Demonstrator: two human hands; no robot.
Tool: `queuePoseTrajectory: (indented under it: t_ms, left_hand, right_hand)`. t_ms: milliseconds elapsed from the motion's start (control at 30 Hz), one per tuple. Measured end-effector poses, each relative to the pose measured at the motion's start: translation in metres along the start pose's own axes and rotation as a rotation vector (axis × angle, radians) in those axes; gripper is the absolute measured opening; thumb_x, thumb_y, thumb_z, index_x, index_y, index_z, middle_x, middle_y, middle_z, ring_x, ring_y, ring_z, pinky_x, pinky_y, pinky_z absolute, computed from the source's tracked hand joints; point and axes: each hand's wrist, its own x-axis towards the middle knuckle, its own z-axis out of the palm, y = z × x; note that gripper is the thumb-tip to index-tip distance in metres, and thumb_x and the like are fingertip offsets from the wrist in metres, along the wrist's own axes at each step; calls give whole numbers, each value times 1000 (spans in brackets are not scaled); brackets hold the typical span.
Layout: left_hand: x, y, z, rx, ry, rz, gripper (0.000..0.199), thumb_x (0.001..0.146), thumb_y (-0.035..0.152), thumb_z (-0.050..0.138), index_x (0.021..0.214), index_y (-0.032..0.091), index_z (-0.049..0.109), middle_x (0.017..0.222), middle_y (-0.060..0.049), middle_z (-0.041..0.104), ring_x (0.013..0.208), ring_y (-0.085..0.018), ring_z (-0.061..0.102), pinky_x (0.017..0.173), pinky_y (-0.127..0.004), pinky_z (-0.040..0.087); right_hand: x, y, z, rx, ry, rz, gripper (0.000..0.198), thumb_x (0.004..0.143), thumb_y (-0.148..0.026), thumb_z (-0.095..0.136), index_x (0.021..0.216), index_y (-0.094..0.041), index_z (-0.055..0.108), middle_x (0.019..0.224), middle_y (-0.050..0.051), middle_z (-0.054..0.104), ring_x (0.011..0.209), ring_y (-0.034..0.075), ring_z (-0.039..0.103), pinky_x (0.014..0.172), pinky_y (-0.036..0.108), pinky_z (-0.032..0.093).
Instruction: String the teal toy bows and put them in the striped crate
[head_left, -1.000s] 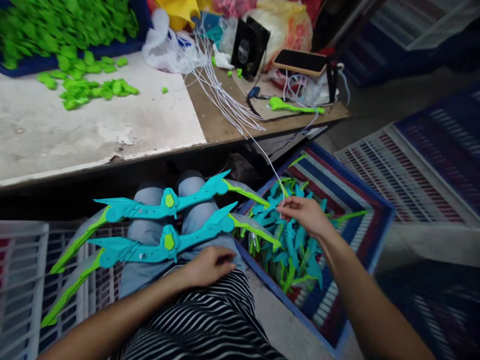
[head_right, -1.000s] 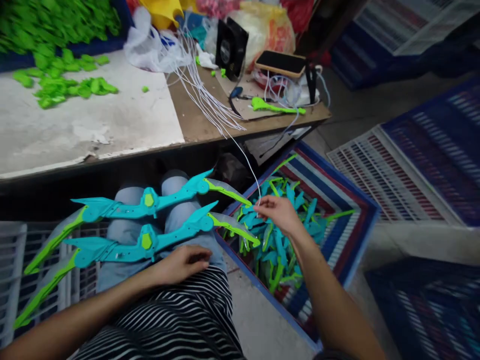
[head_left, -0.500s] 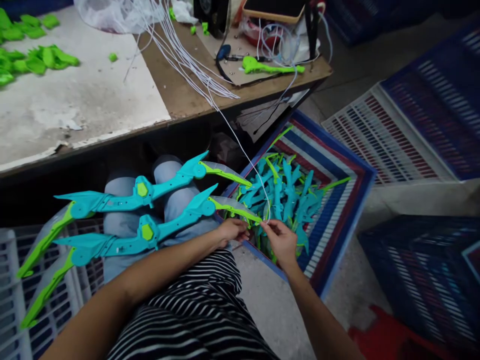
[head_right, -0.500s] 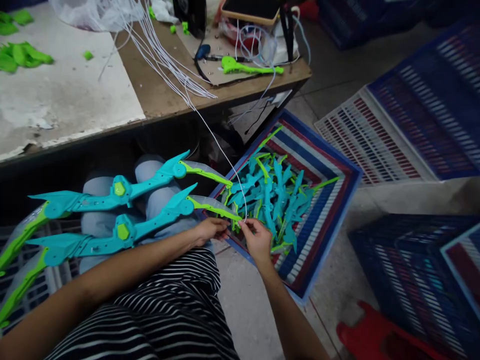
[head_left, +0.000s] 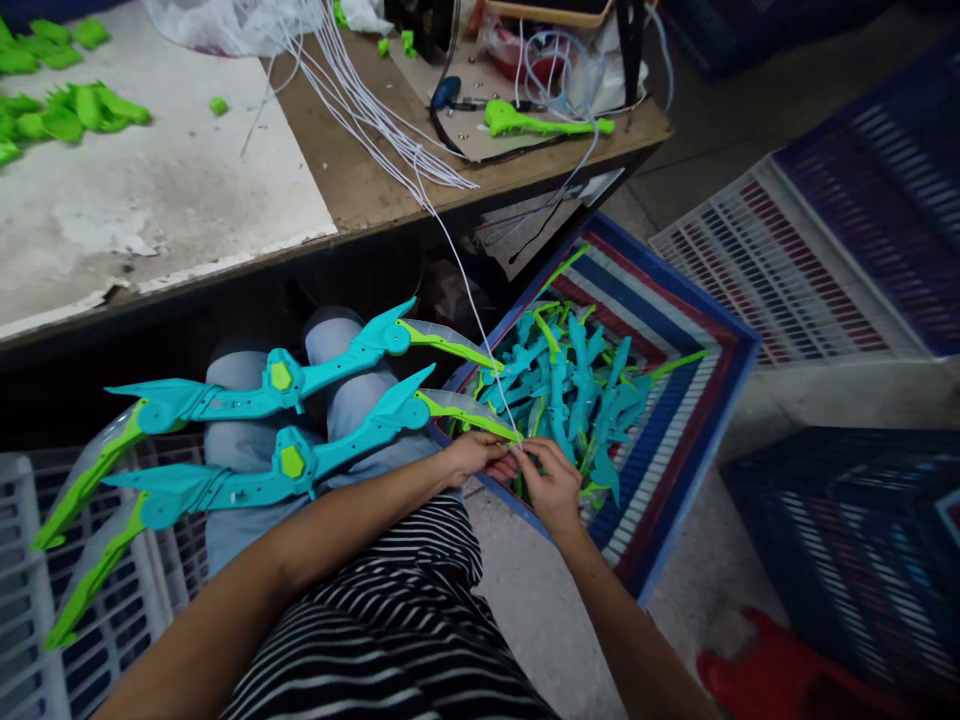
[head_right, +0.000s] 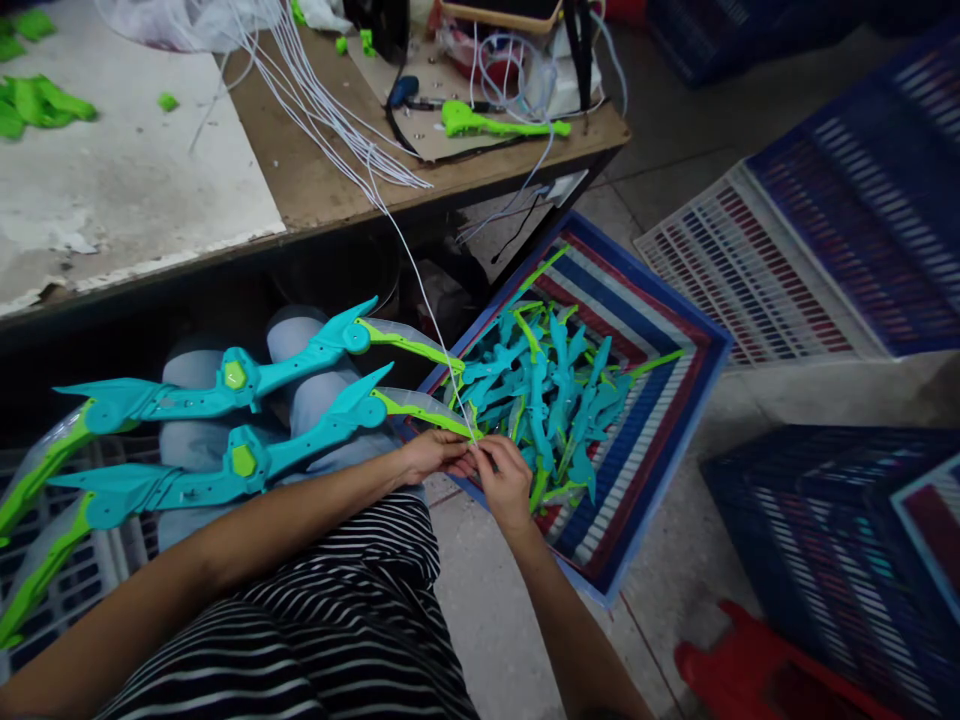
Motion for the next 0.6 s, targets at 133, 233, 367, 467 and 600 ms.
queuePoseTrajectory:
  t_ms: [133, 233, 367, 467, 600]
  left_hand:
    - [-1, 5, 5, 108, 56, 19, 19, 79, 26, 65, 69, 12, 57, 60, 0, 60, 54, -9, 57, 62, -24, 48]
    - [-29, 17, -2, 238, 118, 21, 26, 81, 25, 60, 59, 15, 50, 52, 2, 54, 45, -9, 50, 54, -23, 44]
    - [-131, 32, -53, 578, 295, 129, 24, 81, 29, 53, 59, 18, 49, 54, 3, 51, 50, -11, 47, 57, -24, 42]
    - [-233, 10, -115, 892, 530, 90, 35, 84, 45, 40, 63, 20, 52, 60, 0, 57, 57, -15, 53, 59, -26, 45]
    - [-327, -79, -185, 1062, 906, -78, 37, 77, 49, 36, 71, 24, 63, 53, -1, 61, 54, -21, 61, 56, -29, 50]
  right_hand:
    - [3, 7, 4, 11, -39, 12, 22, 86, -41, 57, 91, -21, 65, 100, 9, 65, 92, 22, 63, 73, 37, 54]
    - [3, 11, 3, -3, -95, 18, 31, 86, -43, 56, 108, -22, 62, 96, 7, 68, 81, 20, 64, 73, 37, 55]
    - [4, 16, -2, -51, -84, 0, 56, 87, -45, 56, 136, -21, 43, 99, 8, 69, 77, 21, 66, 75, 37, 56]
    - [7, 19, -4, -83, -81, -89, 65, 89, -43, 53, 145, -21, 30, 100, 9, 69, 80, 23, 67, 76, 38, 56]
    - [17, 23, -9, -122, -148, -177, 62, 90, -43, 50, 145, -21, 30, 98, 10, 69, 86, 25, 68, 78, 41, 56]
